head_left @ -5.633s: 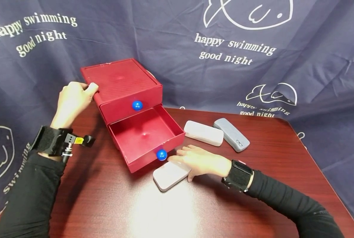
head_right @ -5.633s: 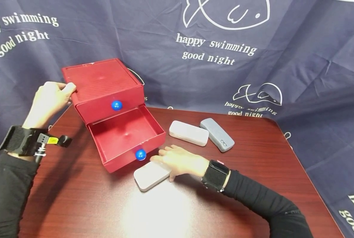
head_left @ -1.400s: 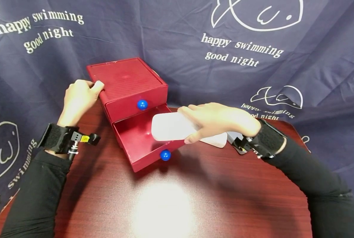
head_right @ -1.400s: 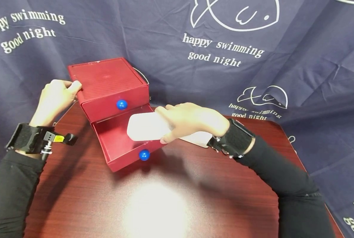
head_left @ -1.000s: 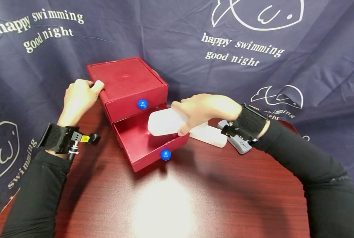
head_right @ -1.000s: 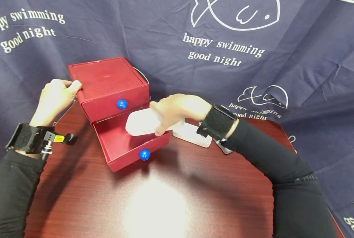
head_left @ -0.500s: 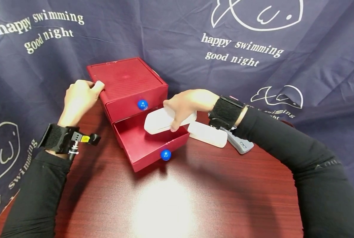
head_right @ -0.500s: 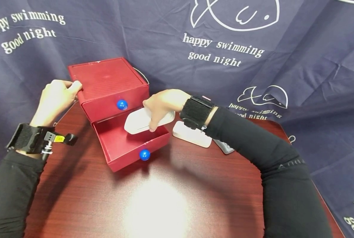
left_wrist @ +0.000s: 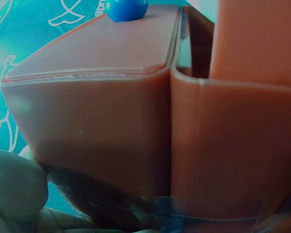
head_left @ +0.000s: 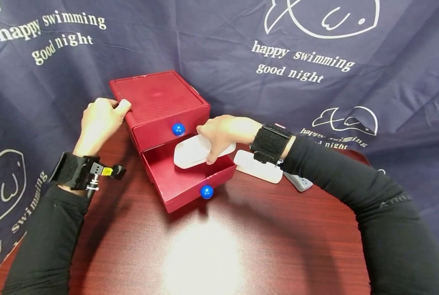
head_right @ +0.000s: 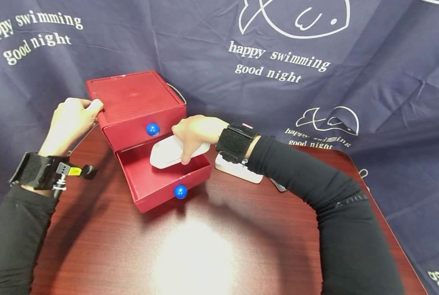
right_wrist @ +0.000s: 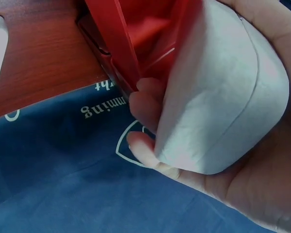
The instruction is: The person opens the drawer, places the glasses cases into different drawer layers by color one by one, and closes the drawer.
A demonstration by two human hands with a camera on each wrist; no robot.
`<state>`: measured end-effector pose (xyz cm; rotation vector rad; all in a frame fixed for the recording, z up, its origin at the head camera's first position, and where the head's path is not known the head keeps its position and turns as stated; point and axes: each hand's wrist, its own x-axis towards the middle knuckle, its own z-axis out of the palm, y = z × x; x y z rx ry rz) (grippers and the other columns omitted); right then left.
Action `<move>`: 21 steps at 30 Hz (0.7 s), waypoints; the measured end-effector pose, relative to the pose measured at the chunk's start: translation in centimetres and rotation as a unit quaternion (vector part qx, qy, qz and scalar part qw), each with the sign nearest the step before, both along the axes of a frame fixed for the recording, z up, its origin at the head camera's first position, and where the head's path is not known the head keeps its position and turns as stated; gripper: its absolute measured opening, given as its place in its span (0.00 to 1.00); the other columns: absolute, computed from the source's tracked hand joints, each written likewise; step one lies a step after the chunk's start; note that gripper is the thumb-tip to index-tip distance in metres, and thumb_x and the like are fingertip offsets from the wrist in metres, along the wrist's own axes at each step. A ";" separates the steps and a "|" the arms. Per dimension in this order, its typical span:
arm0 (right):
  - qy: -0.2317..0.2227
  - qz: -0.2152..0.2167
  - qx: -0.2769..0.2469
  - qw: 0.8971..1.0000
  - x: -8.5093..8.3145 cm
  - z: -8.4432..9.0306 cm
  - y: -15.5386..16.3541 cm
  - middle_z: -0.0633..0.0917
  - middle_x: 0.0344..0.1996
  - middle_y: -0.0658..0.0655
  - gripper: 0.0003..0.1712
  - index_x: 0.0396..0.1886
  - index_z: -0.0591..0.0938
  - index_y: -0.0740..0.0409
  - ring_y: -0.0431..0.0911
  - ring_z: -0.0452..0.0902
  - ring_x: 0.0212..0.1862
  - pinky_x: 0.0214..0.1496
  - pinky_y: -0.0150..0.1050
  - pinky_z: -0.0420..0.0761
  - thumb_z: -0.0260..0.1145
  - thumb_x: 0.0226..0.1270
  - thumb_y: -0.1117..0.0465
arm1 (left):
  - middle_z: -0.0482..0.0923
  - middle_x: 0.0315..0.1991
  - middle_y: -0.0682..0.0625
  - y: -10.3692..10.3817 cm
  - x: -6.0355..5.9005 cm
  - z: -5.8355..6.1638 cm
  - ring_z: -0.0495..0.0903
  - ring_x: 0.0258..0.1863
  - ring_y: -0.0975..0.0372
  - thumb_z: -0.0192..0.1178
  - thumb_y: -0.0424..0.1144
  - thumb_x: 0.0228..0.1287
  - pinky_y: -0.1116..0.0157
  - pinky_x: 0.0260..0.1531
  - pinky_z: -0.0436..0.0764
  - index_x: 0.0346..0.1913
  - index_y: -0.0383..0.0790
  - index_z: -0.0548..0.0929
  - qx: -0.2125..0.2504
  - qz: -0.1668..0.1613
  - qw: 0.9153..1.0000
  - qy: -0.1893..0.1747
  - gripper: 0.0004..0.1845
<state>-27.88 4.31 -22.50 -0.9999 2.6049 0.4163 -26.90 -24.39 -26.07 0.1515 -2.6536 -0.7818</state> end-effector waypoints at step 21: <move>0.047 0.044 -0.017 0.998 0.2 -2.0 -1.2 0.82 0.53 0.55 0.44 0.63 0.72 0.56 0.50 0.81 0.54 0.58 0.45 0.80 0.75 0.50 0.40 | 0.79 0.22 0.36 0.0 0.0 -0.1 0.78 0.33 0.39 0.44 0.52 0.67 0.53 0.29 0.66 0.16 0.39 0.76 0.000 0.004 1.000 -0.008 0.26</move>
